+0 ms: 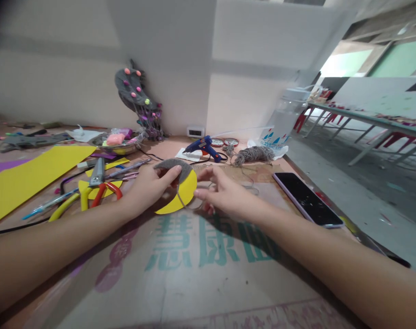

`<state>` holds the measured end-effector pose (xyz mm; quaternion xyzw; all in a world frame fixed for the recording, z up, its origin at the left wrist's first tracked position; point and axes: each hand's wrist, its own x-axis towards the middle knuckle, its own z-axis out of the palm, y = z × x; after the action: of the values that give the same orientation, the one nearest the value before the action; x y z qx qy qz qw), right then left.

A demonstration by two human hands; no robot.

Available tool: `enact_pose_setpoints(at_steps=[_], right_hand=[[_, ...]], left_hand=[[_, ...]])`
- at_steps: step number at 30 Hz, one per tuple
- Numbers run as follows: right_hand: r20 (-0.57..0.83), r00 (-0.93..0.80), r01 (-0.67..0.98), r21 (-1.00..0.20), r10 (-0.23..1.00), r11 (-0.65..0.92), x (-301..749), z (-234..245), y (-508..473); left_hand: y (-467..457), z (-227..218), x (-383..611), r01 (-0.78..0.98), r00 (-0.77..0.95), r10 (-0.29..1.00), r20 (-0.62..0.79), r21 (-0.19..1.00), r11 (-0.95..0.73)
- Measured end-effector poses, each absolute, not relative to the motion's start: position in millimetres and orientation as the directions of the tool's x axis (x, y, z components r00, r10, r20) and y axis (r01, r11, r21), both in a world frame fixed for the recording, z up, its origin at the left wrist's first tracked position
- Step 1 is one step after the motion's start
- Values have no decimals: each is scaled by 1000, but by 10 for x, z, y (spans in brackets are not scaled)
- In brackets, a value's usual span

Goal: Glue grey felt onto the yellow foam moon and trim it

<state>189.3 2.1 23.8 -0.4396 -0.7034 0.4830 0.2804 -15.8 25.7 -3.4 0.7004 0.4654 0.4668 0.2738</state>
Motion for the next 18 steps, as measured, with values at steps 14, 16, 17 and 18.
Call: enact_pose_setpoints(at_steps=[14,16,17,18], right_hand=[[477,-550,777,-8,685,629,1984,379,-109],[464,-587,752,9,663,659,1972,393,-188],[438,-601,744,-1,669,669,1959,395,-224],[414,-616,737,1,670,676,1940,397,-253]], left_hand=[[256,-21,-176,454,110,926,360,811,-369],[256,-12,-176,446,103,927,360,816,-367],[255,-9,-175,442,104,928,358,819,-366],[254,-6,-173,439,104,928,357,821,-365]])
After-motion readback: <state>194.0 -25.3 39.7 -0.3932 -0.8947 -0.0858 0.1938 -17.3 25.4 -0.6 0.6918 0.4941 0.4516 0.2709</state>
